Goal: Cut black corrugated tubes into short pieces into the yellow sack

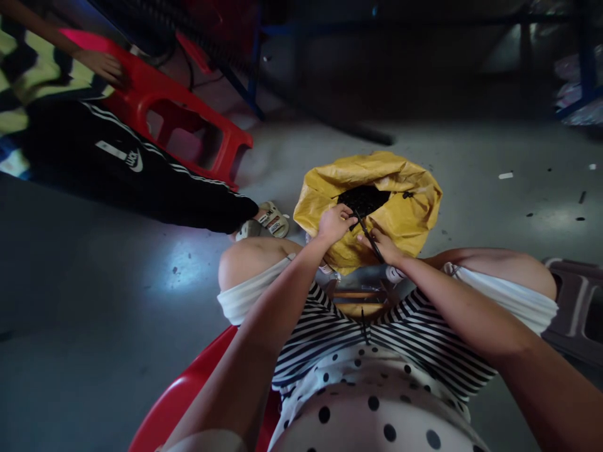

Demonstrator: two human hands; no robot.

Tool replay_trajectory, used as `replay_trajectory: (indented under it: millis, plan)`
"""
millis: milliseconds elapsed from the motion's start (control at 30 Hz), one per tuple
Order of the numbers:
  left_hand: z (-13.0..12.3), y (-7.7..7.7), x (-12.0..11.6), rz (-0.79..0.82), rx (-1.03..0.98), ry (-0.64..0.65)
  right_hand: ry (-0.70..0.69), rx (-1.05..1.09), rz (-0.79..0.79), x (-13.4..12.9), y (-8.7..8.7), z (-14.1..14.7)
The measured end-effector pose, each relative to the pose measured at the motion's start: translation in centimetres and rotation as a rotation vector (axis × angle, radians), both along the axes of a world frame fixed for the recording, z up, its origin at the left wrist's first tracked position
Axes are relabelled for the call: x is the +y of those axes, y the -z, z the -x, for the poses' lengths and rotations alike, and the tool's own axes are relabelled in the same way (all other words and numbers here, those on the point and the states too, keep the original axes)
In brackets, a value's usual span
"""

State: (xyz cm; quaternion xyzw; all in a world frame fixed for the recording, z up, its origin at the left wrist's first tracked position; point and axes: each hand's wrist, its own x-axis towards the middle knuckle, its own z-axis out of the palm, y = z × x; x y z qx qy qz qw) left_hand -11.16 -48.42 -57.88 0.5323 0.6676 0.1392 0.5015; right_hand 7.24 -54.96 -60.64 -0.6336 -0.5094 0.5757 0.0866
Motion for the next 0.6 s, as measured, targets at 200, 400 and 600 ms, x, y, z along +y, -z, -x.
replay_trajectory:
  millis: [200,400,600]
  plan:
    - [-0.6,-0.4,-0.4,-0.008,0.004,-0.019,0.06,0.085,0.03,-0.1,0.0,0.5]
    - [-0.6,0.7,-0.7,0.021,-0.061,-0.055,0.033,0.021,-0.055,-0.3,0.1,0.8]
    - [-0.4,2.3,-0.8,0.061,-0.076,-0.06,-0.015,-0.04,-0.119,-0.5,0.7,0.4]
